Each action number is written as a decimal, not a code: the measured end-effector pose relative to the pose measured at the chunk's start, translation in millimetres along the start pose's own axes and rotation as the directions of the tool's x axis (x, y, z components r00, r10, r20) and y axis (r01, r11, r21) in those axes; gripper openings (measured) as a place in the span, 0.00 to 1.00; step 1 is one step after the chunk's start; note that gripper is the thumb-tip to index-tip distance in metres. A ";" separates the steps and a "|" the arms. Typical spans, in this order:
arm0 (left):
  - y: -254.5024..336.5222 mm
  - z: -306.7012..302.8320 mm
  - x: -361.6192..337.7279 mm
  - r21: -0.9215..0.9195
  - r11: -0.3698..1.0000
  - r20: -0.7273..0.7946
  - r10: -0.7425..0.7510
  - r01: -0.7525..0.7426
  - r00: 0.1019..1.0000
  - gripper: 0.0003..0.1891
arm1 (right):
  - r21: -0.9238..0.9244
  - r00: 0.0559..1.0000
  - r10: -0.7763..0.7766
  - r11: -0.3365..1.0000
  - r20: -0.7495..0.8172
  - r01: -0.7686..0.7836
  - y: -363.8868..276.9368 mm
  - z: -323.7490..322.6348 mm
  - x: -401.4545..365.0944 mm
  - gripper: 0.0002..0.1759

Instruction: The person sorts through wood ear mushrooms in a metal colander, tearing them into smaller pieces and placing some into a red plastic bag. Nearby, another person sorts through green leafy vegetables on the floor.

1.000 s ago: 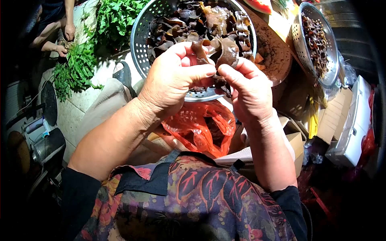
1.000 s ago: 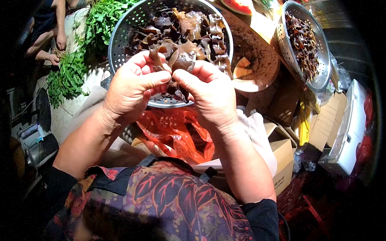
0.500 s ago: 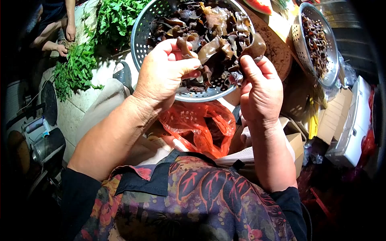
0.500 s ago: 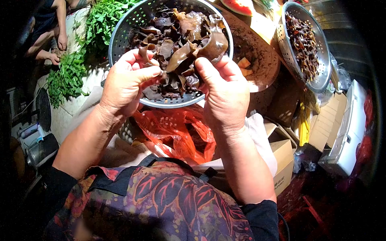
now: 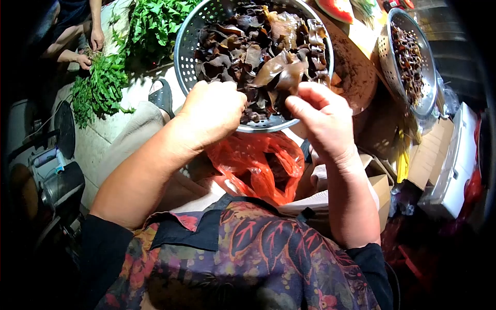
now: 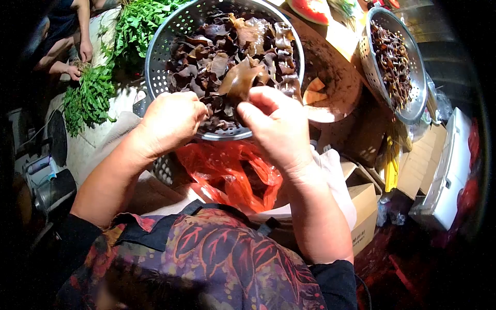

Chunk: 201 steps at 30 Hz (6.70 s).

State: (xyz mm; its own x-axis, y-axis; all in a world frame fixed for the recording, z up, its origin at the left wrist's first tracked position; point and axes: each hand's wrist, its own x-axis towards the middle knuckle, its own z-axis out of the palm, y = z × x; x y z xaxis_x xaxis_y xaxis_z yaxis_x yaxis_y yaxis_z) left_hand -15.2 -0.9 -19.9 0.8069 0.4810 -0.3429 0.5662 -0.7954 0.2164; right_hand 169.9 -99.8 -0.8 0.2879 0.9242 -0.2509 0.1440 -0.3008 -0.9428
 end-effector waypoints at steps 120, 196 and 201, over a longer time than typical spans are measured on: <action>23.0 -42.4 23.2 -0.724 -0.690 0.055 -0.034 0.016 0.998 0.21 | 0.549 0.979 0.156 0.811 0.129 -0.201 -25.5 -20.4 8.5 0.08; 31.8 -25.7 21.5 -0.642 -0.758 0.253 -0.063 0.119 0.965 0.12 | 0.845 0.951 0.262 0.458 0.167 -0.274 -13.3 -17.4 17.6 0.10; 29.9 -34.3 17.0 -0.722 -0.679 0.246 -0.067 0.137 0.967 0.12 | 0.723 0.938 0.270 0.600 0.220 -0.342 -16.4 -17.3 14.7 0.09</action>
State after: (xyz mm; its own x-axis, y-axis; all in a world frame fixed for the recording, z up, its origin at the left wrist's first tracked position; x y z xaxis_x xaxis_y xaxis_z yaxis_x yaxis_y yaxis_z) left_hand 21.2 -3.9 12.1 0.7008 0.4273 -0.5712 -0.1520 0.8718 0.4657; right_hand 188.1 -85.3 14.8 0.1008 0.8371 -0.5377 -0.6968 -0.3264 -0.6387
